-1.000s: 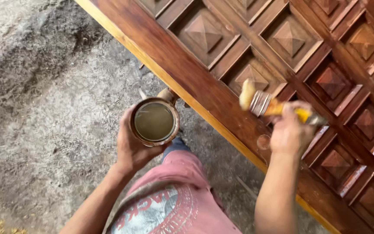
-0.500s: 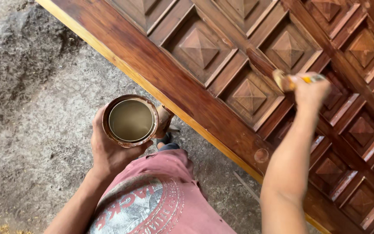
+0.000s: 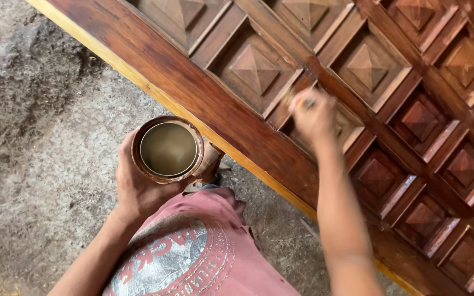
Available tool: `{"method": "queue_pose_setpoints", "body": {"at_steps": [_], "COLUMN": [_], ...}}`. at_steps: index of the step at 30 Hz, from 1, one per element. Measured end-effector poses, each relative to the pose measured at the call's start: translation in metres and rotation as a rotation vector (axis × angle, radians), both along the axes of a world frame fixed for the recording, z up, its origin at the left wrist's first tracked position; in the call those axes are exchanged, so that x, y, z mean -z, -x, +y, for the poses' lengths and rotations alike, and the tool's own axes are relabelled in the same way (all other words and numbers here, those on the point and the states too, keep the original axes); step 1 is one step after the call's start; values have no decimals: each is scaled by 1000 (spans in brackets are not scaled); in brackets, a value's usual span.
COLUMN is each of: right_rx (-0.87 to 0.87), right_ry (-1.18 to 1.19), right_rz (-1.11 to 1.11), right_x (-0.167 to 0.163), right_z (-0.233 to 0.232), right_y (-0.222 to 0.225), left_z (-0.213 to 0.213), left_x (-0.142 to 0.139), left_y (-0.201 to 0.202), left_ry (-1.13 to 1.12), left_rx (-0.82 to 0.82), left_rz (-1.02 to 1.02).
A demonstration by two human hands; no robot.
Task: The person holds a can of varnish in one hand and uses a brush in the other to apply a glossy finish to a carved wooden door panel resting on supports, working across the raised squares and recessed panels and moving along the door as they coat each section.
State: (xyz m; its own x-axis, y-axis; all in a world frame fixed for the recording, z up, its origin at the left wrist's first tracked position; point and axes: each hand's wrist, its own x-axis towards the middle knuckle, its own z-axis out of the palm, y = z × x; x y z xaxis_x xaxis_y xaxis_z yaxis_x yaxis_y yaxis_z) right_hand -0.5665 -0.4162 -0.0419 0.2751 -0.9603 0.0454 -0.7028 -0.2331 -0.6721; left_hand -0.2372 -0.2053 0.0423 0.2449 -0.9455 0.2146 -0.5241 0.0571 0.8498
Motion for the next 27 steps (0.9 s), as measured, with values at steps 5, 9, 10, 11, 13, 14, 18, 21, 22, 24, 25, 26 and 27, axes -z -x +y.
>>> {"method": "queue_pose_setpoints", "body": {"at_steps": [5,9,10,11,13,14,18,21,22,24,25,26,27], "right_rx": [-116,334,399,470,12,-50,207,492,427,302,214,116,126], "right_ry": [-62,-109,-143,-177,266,186,-155,-59,14,159,30,-82,-92], "right_rz": [-26,-71,-75,-76,46,64,76,46,77,137,230,314,194], "right_x": [-2,0,0,-1,-4,-8,-33,-33,-27,-10,-1,6,7], "right_z": [20,-63,-64,-59,-16,17,42,-1,-8,-8,7,28,36], "right_y": [-6,13,10,7,-15,-26,-36,-29,-29,-32,-31,-32,-24], "left_z": [-2,0,1,-1,-9,-12,-13,-16,-17,-20,-21,-23,-23], "left_x": [10,14,14,15,17,18,14,14,14,13,13,13,12], "left_y": [-16,-16,-14,-11,-9,-9,-11,-6,-4,-3,-1,0,1], "left_ry": [-24,-42,-56,-69,-19,19,-90,-154,-144,-121,-134,-131,-138], "left_rx": [-49,-4,-20,-31,-13,5,-3,12,23,56,61,55,40], "left_rz": [-65,-64,-68,-69,-53,-39,-87,-19,-28,-46,-45,-47,-47]}}
